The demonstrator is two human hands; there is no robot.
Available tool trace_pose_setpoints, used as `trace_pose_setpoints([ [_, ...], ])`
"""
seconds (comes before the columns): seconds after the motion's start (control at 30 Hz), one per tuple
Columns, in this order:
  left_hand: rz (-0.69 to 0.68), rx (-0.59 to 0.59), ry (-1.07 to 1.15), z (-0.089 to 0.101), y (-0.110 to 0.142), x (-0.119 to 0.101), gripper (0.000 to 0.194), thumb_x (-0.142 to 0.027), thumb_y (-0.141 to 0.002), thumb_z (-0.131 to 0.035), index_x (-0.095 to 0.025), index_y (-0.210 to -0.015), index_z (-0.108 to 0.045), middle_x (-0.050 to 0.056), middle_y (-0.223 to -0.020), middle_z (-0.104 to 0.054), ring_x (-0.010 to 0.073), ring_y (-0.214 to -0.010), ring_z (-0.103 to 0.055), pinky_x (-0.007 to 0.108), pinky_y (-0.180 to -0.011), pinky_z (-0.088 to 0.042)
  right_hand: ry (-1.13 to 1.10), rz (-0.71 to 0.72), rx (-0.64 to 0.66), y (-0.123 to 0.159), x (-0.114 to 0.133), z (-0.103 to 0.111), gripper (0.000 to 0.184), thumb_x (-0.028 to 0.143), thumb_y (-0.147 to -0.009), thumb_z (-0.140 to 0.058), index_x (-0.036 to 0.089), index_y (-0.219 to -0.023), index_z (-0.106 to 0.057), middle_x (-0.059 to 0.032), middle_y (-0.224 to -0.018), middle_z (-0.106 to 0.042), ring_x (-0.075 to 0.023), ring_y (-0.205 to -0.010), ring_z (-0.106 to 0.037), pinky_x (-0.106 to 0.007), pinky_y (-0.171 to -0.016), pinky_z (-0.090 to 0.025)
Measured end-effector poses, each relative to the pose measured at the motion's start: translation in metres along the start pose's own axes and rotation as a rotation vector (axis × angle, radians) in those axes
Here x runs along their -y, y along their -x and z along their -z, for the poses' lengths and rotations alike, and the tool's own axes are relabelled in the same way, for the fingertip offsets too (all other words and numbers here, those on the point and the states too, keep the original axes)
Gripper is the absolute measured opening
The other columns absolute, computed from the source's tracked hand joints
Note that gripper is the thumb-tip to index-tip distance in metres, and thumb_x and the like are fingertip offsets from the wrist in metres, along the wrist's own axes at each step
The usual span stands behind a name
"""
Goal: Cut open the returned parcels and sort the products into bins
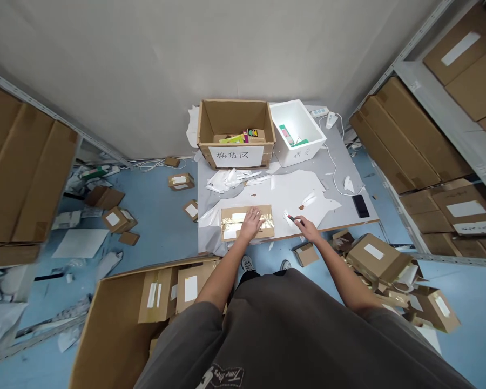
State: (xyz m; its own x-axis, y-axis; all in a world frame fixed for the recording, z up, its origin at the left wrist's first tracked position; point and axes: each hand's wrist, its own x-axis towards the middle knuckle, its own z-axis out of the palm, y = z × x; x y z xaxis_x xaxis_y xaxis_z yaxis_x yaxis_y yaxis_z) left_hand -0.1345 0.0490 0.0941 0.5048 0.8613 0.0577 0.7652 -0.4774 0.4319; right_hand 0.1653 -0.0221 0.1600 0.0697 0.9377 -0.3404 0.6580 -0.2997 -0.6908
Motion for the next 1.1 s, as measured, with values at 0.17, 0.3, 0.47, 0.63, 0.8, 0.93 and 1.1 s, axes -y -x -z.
trace_pose_setpoints([
  [0.17,-0.035,0.041,0.032,0.034,-0.003,0.017,0.048,-0.038,-0.109,-0.047,-0.017,-0.150,-0.061,0.013,-0.165,-0.051,0.0326,-0.164,-0.028,0.055,-0.131,-0.032,-0.559,-0.286,-0.139,0.023,0.023,-0.059,0.055,0.079,-0.079,-0.064,0.026,-0.093,-0.054,0.0073,-0.059,-0.049,-0.0167,-0.051,-0.049,-0.031,-0.052,-0.049],
  [0.3,0.043,0.152,-0.041,0.067,0.003,0.059,0.070,-0.053,-0.096,-0.069,-0.022,-0.156,-0.056,0.013,-0.173,-0.040,0.0409,-0.164,-0.025,0.055,-0.129,-0.034,-0.578,-0.371,-0.183,0.030,0.044,-0.118,0.058,0.076,-0.071,-0.074,0.027,-0.091,-0.051,0.0065,-0.060,-0.052,-0.0168,-0.052,-0.052,-0.029,-0.048,-0.048],
  [0.47,0.061,0.283,-0.111,0.080,0.019,0.091,0.085,-0.059,-0.091,-0.072,-0.024,-0.165,-0.046,0.016,-0.170,-0.043,0.0415,-0.156,-0.038,0.055,-0.128,-0.031,-0.418,-0.417,-0.253,0.027,0.046,-0.161,0.053,0.070,-0.076,-0.071,0.026,-0.098,-0.053,0.0018,-0.073,-0.063,-0.0214,-0.068,-0.063,-0.030,-0.057,-0.051],
  [0.63,0.201,0.233,-0.142,0.073,0.022,0.070,0.080,-0.062,-0.097,-0.063,-0.023,-0.164,-0.046,0.018,-0.162,-0.051,0.0404,-0.142,-0.049,0.052,-0.120,-0.038,-0.397,-0.392,-0.371,-0.006,0.037,-0.151,0.044,0.061,-0.075,-0.071,0.028,-0.093,-0.047,-0.0023,-0.086,-0.067,-0.0253,-0.084,-0.067,-0.036,-0.080,-0.055],
  [0.8,0.483,0.144,-0.171,0.051,0.028,0.014,0.076,-0.065,-0.105,-0.042,-0.023,-0.168,-0.040,0.022,-0.163,-0.048,0.0410,-0.135,-0.053,0.057,-0.114,-0.042,-0.345,-0.346,-0.408,-0.070,0.032,-0.111,0.039,0.054,-0.078,-0.068,0.027,-0.096,-0.047,-0.0051,-0.094,-0.070,-0.0260,-0.090,-0.067,-0.036,-0.084,-0.052],
  [0.93,0.589,0.148,-0.122,0.022,0.042,-0.046,0.076,-0.067,-0.104,-0.042,-0.034,-0.172,-0.031,0.015,-0.180,-0.020,0.0438,-0.151,-0.040,0.060,-0.115,-0.040,-0.347,-0.271,-0.403,-0.129,0.035,-0.088,0.039,0.050,-0.076,-0.074,0.027,-0.092,-0.047,-0.0007,-0.084,-0.067,-0.0228,-0.082,-0.065,-0.033,-0.079,-0.050],
  [1.1,0.719,0.192,-0.137,-0.006,0.039,-0.105,0.130,-0.090,-0.076,-0.063,-0.023,-0.176,-0.013,0.017,-0.182,-0.006,0.0506,-0.165,0.004,0.072,-0.127,-0.014,-0.386,-0.200,-0.315,-0.163,0.038,-0.084,0.046,0.052,-0.072,-0.082,0.027,-0.087,-0.047,0.0020,-0.078,-0.065,-0.0192,-0.073,-0.062,-0.030,-0.070,-0.051],
])
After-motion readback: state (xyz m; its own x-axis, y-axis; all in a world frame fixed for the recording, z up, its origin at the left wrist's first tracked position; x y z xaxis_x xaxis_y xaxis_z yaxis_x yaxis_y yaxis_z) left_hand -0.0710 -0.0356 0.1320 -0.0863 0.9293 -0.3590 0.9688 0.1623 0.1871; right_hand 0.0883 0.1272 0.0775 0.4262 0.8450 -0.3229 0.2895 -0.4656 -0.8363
